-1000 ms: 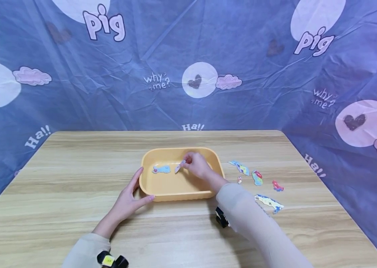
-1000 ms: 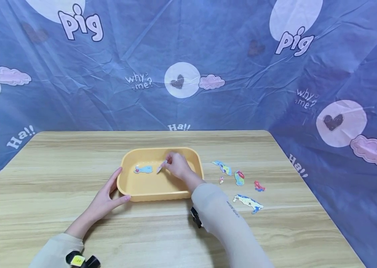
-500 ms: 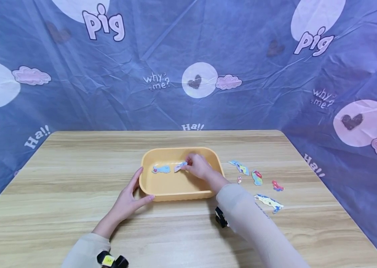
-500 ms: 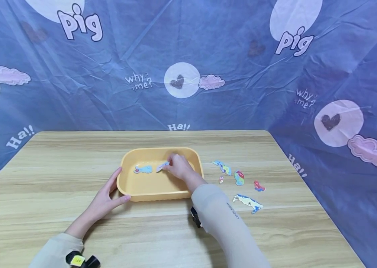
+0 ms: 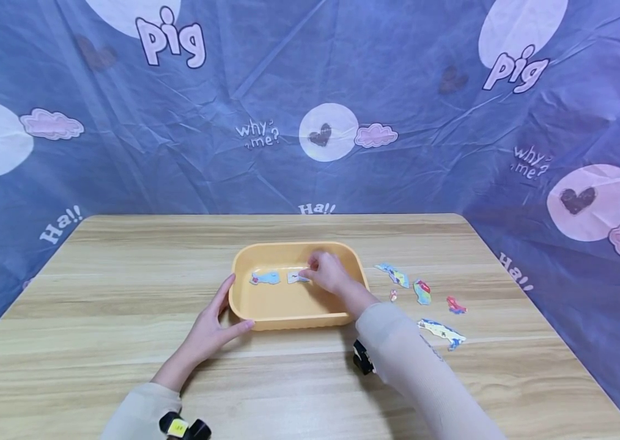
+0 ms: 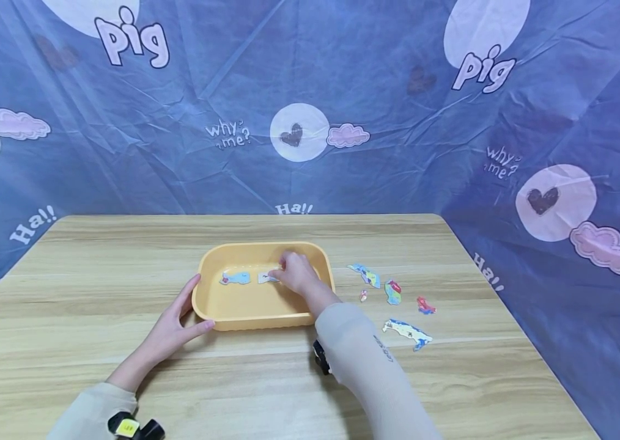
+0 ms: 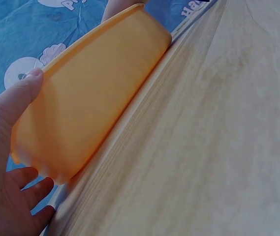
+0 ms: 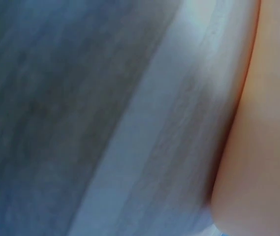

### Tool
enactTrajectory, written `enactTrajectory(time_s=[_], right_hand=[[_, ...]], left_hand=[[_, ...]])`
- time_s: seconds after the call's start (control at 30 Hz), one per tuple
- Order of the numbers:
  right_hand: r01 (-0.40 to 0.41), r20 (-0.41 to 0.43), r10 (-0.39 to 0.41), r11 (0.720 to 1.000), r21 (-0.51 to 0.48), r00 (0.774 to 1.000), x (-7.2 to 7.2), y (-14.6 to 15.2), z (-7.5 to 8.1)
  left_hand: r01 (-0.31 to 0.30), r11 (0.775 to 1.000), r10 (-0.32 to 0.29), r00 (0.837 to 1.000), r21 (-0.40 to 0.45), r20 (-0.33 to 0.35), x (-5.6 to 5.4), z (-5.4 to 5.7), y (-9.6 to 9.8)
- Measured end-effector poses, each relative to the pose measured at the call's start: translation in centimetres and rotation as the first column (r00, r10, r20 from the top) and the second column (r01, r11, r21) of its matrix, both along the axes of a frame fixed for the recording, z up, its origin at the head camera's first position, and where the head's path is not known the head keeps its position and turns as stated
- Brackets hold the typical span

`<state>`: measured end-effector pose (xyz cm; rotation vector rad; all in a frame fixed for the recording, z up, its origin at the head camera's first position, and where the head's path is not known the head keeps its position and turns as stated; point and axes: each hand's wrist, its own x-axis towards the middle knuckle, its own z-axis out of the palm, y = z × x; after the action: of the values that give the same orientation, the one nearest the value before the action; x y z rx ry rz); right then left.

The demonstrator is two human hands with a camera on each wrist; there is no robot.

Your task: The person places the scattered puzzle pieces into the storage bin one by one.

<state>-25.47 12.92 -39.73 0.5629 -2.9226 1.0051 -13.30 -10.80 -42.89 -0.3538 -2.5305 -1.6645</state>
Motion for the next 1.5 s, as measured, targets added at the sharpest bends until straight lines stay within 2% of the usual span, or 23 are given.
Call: enactTrajectory(time_s=[0.17, 0.53, 0.83, 0.97, 1.17, 1.3, 1.5], right_hand=[[0.017, -0.017, -0.018, 1.0, -0.024, 1.0, -0.1, 0.0, 0.1], [0.057, 0.051, -0.05, 0.984, -0.166, 0.997, 0.0, 0.3, 0.9], [0.048, 0.019, -0.046, 0.983, -0.178, 0.999, 0.2, 0.9, 1.9], [0.058, 0.024, -0.054, 0.972, -0.228, 0.998, 0.2, 1.2, 2.2], [0.006, -0.011, -0.011, 0.94, -0.342, 1.0, 0.2, 1.5, 2.6], [-0.019, -0.048, 0.001, 0.928, -0.371, 0.999, 0.6, 1.6, 3.1], [-0.041, -0.06, 0.019, 0.916, -0.399, 0.998, 1.3, 2.0, 4.1]], left_hand=[[0.0, 1.0, 0.0, 1.0, 0.001, 0.001, 0.0, 0.0, 0.0], [0.008, 1.0, -0.008, 1.0, 0.009, -0.012, 0.0, 0.0, 0.1], [0.007, 1.0, -0.007, 1.0, 0.017, -0.008, -0.1, 0.0, 0.2], [0.008, 1.0, -0.008, 1.0, 0.006, -0.007, -0.1, 0.0, 0.0], [0.004, 1.0, -0.004, 1.0, 0.011, -0.013, 0.0, 0.0, 0.1], [0.007, 1.0, -0.007, 1.0, 0.011, -0.01, 0.1, 0.0, 0.1], [0.011, 1.0, -0.011, 1.0, 0.012, -0.001, 0.2, 0.1, 0.2]])
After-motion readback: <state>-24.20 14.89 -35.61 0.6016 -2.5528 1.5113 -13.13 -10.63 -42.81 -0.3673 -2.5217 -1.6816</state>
